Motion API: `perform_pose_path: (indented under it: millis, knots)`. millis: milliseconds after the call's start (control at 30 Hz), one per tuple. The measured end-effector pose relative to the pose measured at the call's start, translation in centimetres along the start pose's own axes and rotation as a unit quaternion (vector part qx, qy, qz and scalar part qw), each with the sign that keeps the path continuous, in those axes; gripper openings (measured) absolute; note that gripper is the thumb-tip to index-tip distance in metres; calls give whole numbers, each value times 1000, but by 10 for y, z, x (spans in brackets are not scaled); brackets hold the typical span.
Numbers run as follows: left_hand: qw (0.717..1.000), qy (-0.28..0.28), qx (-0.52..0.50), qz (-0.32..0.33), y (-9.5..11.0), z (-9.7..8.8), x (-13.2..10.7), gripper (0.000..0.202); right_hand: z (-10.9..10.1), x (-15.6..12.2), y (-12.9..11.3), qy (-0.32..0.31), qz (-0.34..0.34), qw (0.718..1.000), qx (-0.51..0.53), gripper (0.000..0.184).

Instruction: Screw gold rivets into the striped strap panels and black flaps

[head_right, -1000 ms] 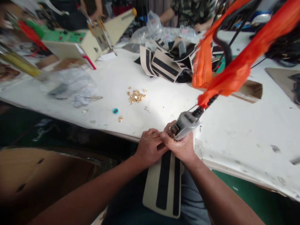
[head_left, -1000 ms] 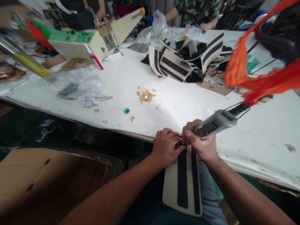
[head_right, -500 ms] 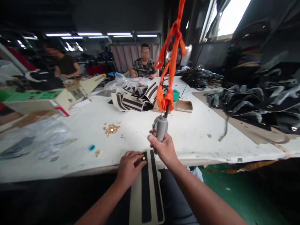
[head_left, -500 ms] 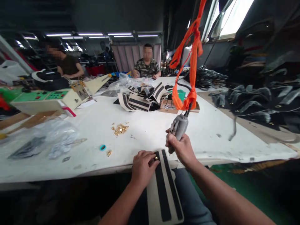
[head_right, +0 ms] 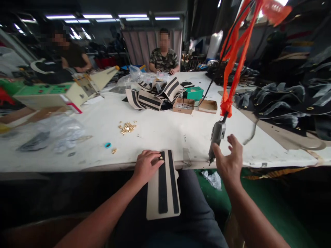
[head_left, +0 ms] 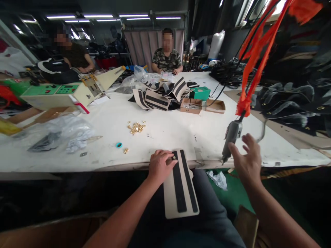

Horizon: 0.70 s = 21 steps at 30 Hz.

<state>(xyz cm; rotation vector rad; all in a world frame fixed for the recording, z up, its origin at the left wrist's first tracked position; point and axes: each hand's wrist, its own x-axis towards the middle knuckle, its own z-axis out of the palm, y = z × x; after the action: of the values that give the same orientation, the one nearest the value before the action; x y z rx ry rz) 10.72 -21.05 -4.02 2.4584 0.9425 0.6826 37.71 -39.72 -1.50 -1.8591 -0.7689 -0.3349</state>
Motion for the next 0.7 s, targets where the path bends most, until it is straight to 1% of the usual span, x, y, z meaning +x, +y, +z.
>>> perform_pose_path:
  millis: [33, 67, 100, 133, 167, 200, 233, 267, 333, 400, 433, 467, 500, 533, 567, 600, 633, 667, 700]
  knots:
    - [1000, 0, -3, -1, -1, 1, 0, 20, -1, -9, -7, 34, -44, 998, 9, 64]
    - [1000, 1, -6, -2, -1, 2, 0, 19, 0, -20, -15, 30, -82, 996, 26, 59]
    - [1000, 3, -10, -2, -2, 3, 0, 19, 3, -31, -24, -19, -116, 992, 49, 50]
    - [1000, 4, -13, -3, -3, 4, 1, 19, 8, -42, -33, -101, -151, 981, 73, 41]
    - [1000, 6, -17, -3, -3, 4, 2, 19, 17, -53, -40, -193, -187, 959, 93, 35]
    - [1000, 6, -21, -3, -3, 4, 3, 19, 27, -62, -45, -270, -219, 932, 104, 32]
    - [1000, 6, -25, -3, -2, 3, 3, 19, 37, -70, -48, -328, -244, 907, 102, 31]
    - [1000, 6, -26, -1, 0, 1, 1, 20, 48, -76, -50, -360, -259, 892, 90, 31]
    - [999, 30, -40, -7, 4, -5, -9, 25, 66, -83, -48, -378, -264, 886, 51, 29]
    - [992, 96, -75, -39, 9, -12, -32, 31, 75, -84, -45, -385, -260, 885, 13, 28]
    - [983, 137, -101, -71, 11, -14, -49, 34, 77, -84, -43, -387, -263, 884, 2, 28]
    - [971, 170, -127, -114, 12, -14, -69, 37, 78, -83, -42, -388, -267, 882, -3, 27]
    - [957, 184, -151, -167, 12, -13, -91, 42, 77, -83, -42, -388, -271, 881, -4, 27]
    - [937, 190, -179, -232, 11, -10, -113, 47, 77, -82, -42, -388, -275, 880, -5, 27]
    - [913, 172, -218, -298, 10, -5, -134, 54, 77, -81, -42, -387, -279, 879, -7, 27]
    - [883, 135, -275, -355, 8, 0, -153, 63, 77, -81, -42, -384, -282, 879, -9, 26]
    - [847, 76, -349, -393, 6, 6, -169, 72, 78, -81, -43, -382, -284, 879, -11, 26]
    - [805, 11, -429, -409, 4, 12, -181, 80, 79, -81, -42, -379, -287, 880, -12, 25]
    - [767, -43, -497, -404, 3, 17, -188, 85, 81, -80, -42, -375, -291, 880, -12, 26]
